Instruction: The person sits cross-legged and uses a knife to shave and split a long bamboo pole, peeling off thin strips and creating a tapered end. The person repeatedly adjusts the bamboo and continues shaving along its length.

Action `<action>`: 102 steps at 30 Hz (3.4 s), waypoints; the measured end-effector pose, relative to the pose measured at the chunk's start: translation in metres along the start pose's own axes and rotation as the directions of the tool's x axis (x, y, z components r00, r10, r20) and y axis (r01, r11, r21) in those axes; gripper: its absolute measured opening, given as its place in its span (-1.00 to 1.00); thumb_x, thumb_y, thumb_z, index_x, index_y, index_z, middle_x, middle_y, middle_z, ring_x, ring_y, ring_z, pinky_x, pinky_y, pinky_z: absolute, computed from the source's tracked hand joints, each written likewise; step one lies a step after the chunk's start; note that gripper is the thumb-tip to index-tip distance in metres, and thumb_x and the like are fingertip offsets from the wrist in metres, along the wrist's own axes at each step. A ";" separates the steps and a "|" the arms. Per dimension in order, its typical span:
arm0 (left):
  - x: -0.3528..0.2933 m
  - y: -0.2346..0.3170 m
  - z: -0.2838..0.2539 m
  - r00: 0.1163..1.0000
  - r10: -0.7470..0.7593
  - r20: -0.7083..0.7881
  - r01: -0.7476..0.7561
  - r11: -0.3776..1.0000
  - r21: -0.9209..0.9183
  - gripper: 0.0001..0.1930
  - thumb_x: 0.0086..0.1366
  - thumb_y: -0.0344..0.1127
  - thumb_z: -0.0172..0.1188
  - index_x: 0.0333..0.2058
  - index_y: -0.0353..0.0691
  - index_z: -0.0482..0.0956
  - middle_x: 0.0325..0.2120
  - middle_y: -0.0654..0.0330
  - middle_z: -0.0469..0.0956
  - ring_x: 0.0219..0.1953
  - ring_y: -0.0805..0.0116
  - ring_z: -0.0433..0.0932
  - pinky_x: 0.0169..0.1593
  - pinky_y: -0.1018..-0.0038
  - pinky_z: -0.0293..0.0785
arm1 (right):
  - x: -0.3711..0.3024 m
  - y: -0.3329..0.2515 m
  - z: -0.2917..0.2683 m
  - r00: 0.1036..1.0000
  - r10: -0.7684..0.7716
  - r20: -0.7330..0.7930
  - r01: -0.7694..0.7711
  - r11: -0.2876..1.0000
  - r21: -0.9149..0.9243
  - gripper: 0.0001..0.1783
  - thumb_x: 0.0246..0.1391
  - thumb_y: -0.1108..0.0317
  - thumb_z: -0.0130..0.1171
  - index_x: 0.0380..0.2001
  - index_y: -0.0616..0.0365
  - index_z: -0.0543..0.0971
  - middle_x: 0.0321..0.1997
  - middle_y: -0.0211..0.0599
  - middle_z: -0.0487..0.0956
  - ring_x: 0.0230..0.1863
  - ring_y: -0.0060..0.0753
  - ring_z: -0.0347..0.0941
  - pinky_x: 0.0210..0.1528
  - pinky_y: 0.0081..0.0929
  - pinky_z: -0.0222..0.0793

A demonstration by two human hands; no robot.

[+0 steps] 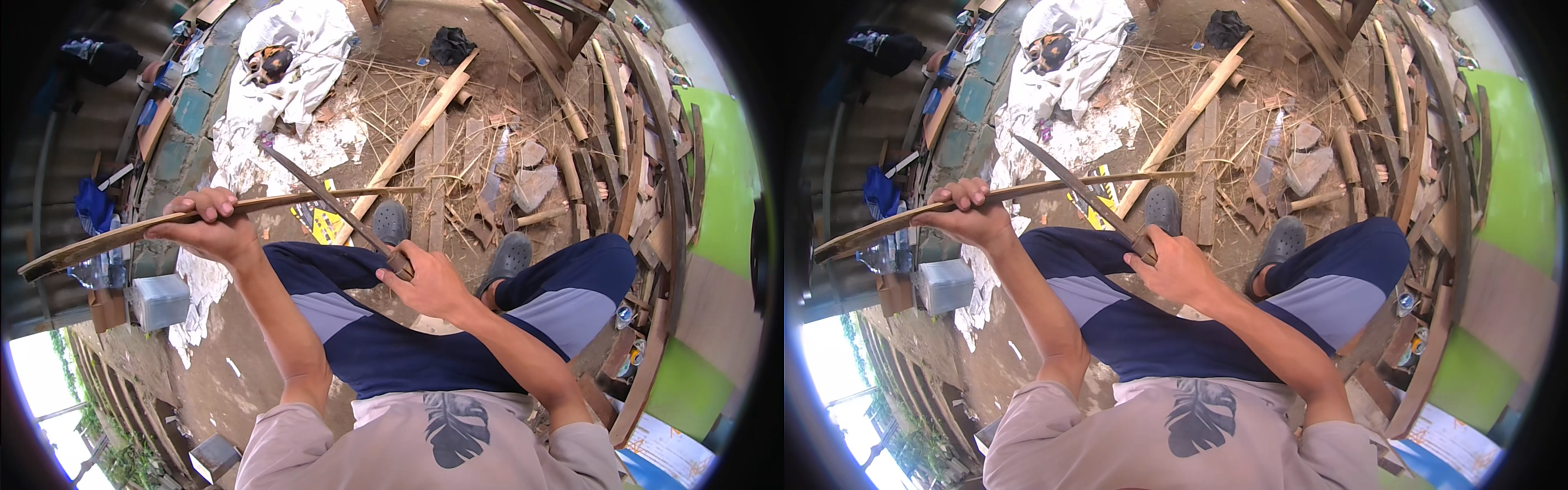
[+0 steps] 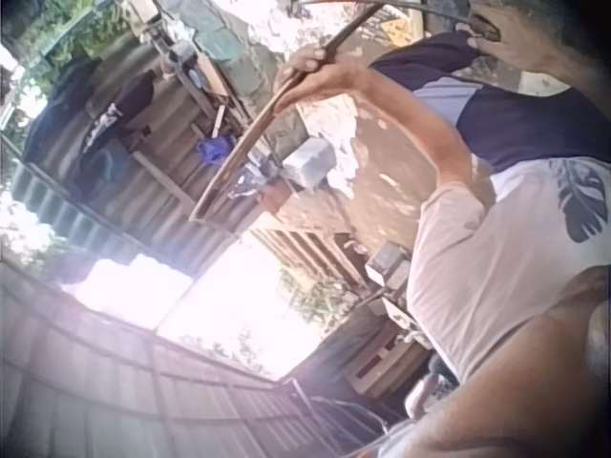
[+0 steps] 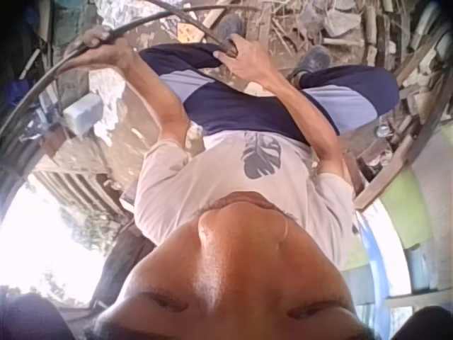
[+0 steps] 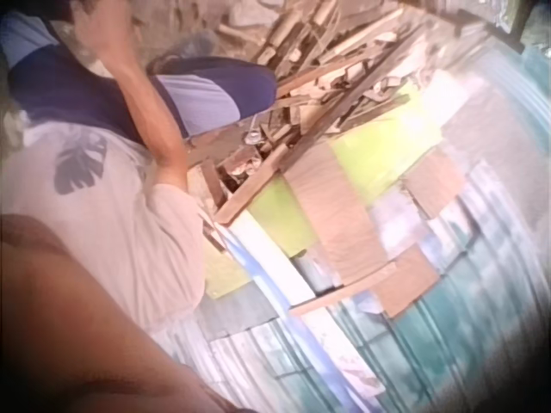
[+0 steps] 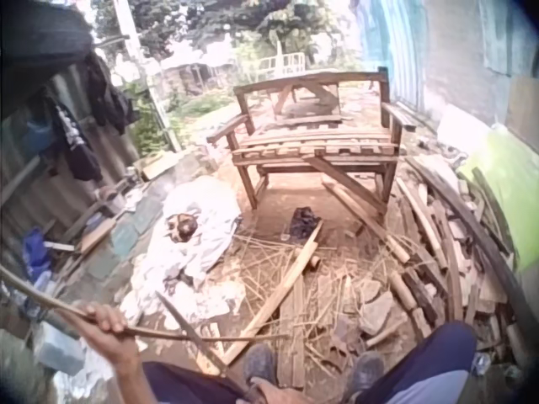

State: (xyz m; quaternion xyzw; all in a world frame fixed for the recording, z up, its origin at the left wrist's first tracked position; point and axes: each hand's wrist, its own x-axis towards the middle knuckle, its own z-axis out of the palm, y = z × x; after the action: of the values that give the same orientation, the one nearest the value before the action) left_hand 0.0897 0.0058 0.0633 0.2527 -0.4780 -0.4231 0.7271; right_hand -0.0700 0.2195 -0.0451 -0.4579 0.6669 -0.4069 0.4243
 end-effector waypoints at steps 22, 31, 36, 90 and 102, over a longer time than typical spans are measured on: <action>-0.032 0.027 0.000 0.964 0.224 -0.143 -0.222 0.975 0.029 -0.33 0.40 0.38 -0.52 -0.56 -0.07 0.22 -0.86 0.33 0.06 -0.87 0.49 0.09 -0.74 0.57 0.16 | -0.029 -0.005 0.037 0.999 -0.034 0.009 0.034 0.999 -0.013 -0.74 0.02 0.26 0.22 -0.42 0.25 0.45 -0.19 0.34 0.48 -0.43 0.32 0.51 -0.27 0.06 0.46; -0.036 0.026 0.001 0.941 0.250 -0.227 -0.231 0.967 0.108 -0.29 0.34 0.45 -0.47 -0.59 -0.06 0.26 -0.84 0.35 0.07 -0.84 0.48 0.13 -0.70 0.56 0.18 | -0.022 0.007 0.050 0.999 -0.034 0.007 0.034 0.999 -0.020 -0.73 -0.06 0.27 0.24 -0.40 0.26 0.49 -0.47 0.16 0.57 -0.45 0.25 0.52 -0.28 0.00 0.45; -0.031 0.025 -0.010 0.936 0.237 -0.262 -0.213 0.970 0.119 -0.26 0.26 0.52 -0.43 -0.61 -0.06 0.29 -0.83 0.35 0.08 -0.81 0.47 0.14 -0.67 0.56 0.18 | -0.005 0.018 0.036 0.996 0.082 -0.038 -0.083 0.996 -0.024 -0.72 -0.07 0.24 0.25 -0.46 0.28 0.53 -0.58 0.12 0.52 -0.47 0.22 0.52 -0.36 -0.07 0.42; 0.052 -0.008 -0.024 0.888 0.159 -0.432 -0.085 0.979 0.186 -0.32 0.25 0.52 -0.32 -0.52 -0.05 0.22 -0.76 0.34 0.09 -0.76 0.49 0.12 -0.65 0.61 0.17 | 0.105 0.126 0.022 0.966 0.253 0.049 -0.235 0.944 -0.232 -0.63 -0.08 0.12 0.14 -0.41 0.28 0.59 -0.45 0.21 0.58 -0.36 0.19 0.56 -0.21 -0.08 0.47; 0.064 -0.016 -0.038 0.919 0.131 -0.371 -0.067 0.981 0.181 -0.32 0.22 0.54 -0.31 -0.51 -0.04 0.20 -0.76 0.35 0.07 -0.75 0.47 0.11 -0.63 0.57 0.13 | 0.120 0.150 0.006 0.955 0.294 0.042 -0.266 0.908 -0.323 -0.64 -0.10 0.13 0.16 -0.40 0.25 0.60 -0.39 0.21 0.60 -0.27 0.21 0.55 -0.15 -0.04 0.46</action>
State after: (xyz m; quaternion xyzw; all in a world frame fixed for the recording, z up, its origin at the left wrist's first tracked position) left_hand 0.1301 -0.0588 0.0660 0.3648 -0.3729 -0.2874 0.8033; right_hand -0.1311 0.1415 -0.2101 -0.4369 0.7621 -0.2095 0.4294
